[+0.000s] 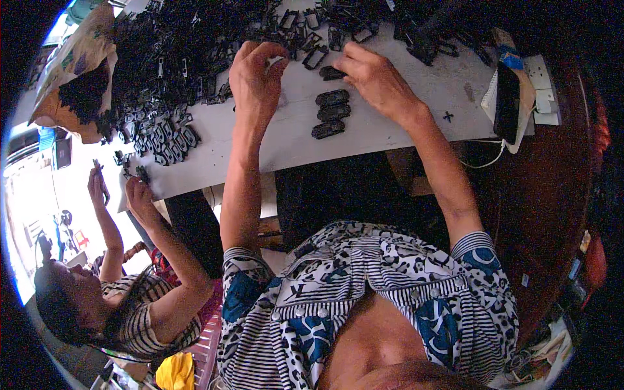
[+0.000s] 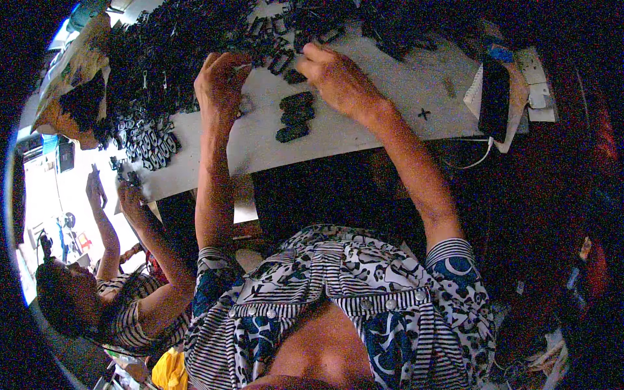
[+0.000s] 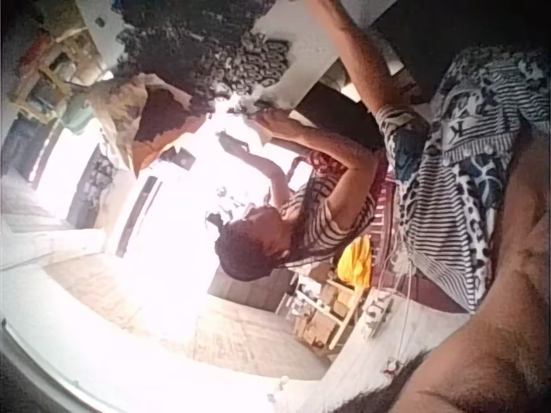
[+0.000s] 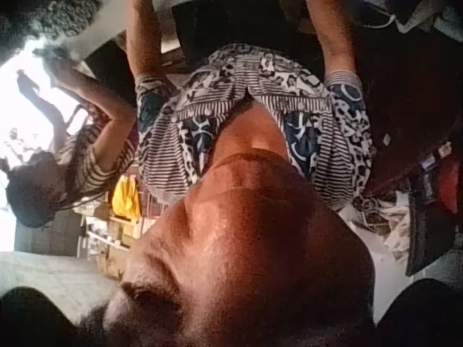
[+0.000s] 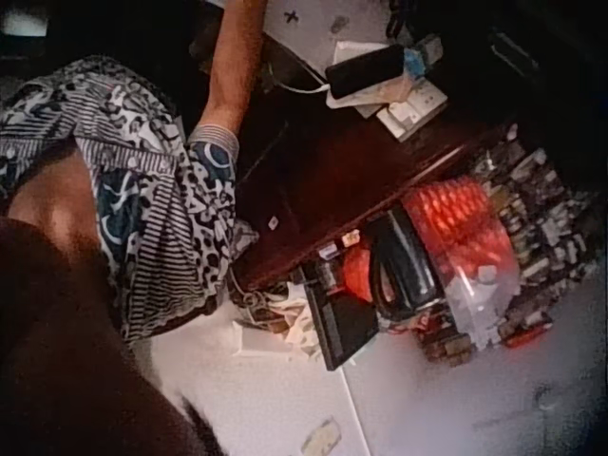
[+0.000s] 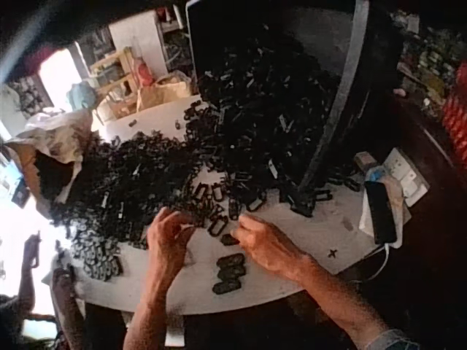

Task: The person assembles small plastic components by snapping individual pieces together by hand and arranging the assembled parts in stacks on the table.

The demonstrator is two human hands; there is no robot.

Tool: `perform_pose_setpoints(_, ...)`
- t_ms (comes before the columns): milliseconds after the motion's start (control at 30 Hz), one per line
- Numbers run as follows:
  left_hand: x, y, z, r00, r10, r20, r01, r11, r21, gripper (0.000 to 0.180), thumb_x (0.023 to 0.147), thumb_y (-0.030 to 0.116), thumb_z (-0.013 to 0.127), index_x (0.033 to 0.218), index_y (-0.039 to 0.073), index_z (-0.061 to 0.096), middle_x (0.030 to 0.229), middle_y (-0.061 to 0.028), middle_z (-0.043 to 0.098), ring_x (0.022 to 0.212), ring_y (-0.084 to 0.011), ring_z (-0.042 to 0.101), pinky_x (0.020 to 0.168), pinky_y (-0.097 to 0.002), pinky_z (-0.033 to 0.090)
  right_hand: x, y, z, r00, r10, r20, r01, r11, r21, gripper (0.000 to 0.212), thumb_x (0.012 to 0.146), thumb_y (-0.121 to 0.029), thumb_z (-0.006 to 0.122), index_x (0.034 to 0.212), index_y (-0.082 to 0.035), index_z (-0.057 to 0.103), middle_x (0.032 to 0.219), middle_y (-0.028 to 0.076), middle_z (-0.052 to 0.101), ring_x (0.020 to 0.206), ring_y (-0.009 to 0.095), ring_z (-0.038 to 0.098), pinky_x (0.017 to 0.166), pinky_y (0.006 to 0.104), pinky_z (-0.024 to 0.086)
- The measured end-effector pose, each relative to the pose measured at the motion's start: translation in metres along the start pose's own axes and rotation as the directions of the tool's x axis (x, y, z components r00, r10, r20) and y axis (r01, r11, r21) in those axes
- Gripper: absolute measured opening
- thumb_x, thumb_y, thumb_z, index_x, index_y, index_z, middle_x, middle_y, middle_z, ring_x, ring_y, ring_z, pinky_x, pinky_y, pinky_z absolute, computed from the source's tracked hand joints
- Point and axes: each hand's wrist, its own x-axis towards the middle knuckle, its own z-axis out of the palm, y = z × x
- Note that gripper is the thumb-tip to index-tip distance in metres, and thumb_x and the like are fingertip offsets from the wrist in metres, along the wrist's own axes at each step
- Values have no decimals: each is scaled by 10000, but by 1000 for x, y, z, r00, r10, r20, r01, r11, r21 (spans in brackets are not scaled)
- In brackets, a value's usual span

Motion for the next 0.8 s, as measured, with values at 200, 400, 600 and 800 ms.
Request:
perform_pose_setpoints(200,-6,11,16,995,97,30,-100,986,134,205,703,123,750,886,82,667,864,-99,570,852,-300,566,713,-403,468,-4,-14,-2,998,-46,45,43,996,72,301,749,41,619,1049,17,626,907,123,540,846,293,607,730,355,501)
perform_pose_setpoints(400,3,12,35,965,247,86,-261,927,268,217,671,119,753,847,62,640,898,-108,567,899,-305,566,722,-418,483,-1,9,-22,996,60,-67,-58,998,33,217,796,5,611,1011,15,637,898,127,583,850,287,616,749,340,500)
perform_pose_setpoints(600,7,11,32,994,77,81,-71,994,-79,225,726,64,727,941,46,662,834,-137,651,770,-271,635,682,-346,511,17,0,-11,947,305,-101,-268,924,273,273,812,-202,679,985,7,648,890,177,637,842,325,635,756,387,497)
perform_pose_setpoints(800,11,24,37,967,-155,203,243,803,-544,171,793,14,686,954,-30,651,863,-67,674,773,-132,621,663,-268,495,27,-4,13,869,490,-77,-283,617,735,358,821,-240,722,1040,22,613,865,94,661,675,151,635,478,275,497)
